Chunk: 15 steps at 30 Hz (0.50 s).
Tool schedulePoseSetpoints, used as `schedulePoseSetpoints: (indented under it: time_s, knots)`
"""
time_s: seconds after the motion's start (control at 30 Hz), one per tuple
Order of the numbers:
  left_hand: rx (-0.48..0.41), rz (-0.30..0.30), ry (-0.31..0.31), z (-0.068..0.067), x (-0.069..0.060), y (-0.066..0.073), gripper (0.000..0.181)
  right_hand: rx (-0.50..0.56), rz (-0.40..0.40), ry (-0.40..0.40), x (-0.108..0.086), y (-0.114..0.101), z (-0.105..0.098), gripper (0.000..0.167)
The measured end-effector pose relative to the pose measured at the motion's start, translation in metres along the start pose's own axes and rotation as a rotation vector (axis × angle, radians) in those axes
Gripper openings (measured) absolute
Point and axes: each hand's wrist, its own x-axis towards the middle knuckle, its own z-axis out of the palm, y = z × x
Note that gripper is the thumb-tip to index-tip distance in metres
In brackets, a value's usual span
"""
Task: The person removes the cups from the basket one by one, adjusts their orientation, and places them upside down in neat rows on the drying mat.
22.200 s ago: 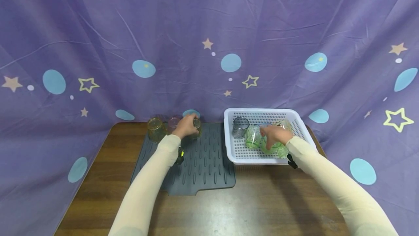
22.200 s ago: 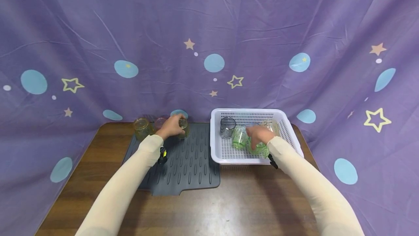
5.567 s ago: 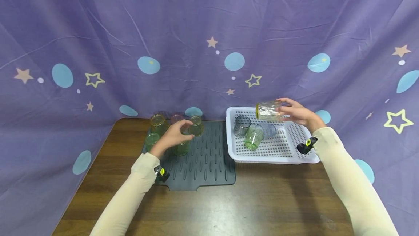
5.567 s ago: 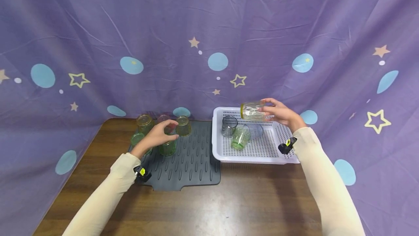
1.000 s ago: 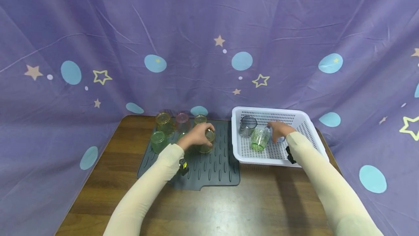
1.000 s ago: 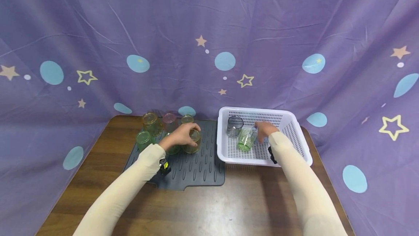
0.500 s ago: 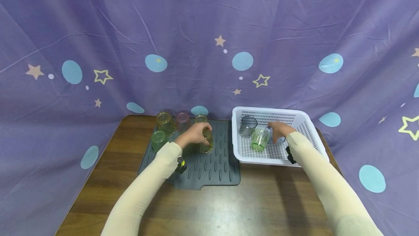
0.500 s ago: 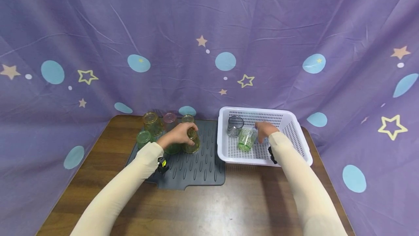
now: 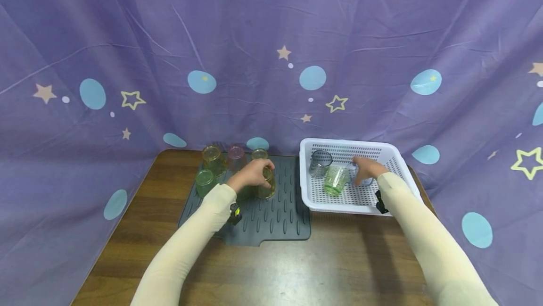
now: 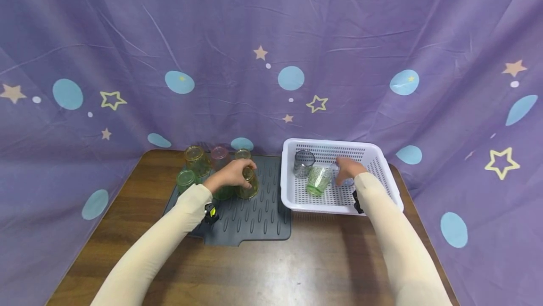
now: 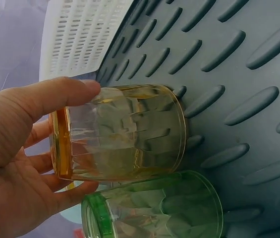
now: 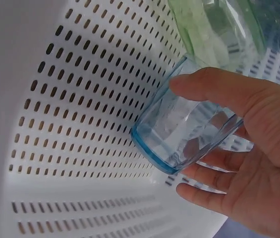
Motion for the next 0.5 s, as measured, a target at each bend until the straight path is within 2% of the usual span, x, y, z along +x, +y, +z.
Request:
schedulePoseSetpoints:
  time_s: [0.13,0.23,0.4,0.5]
  knots:
    - [0.001,0.005,0.012,0.0,0.0,0.003,0.057,0.033,-0.003,0.05,-0.004,0.015,-0.004,0.091]
    - [-0.015,0.014,0.033,-0.001,0.0,0.006,0.056,0.118,-0.024,0.107,-0.009,0.024,-0.01,0.089]
    - [-0.035,0.028,0.075,-0.003,0.004,0.015,0.05,0.427,-0.074,0.184,-0.015,0.023,-0.024,0.08]
    - [-0.061,0.046,0.137,-0.005,0.008,0.024,0.045,0.611,-0.12,0.206,-0.021,0.01,-0.036,0.074]
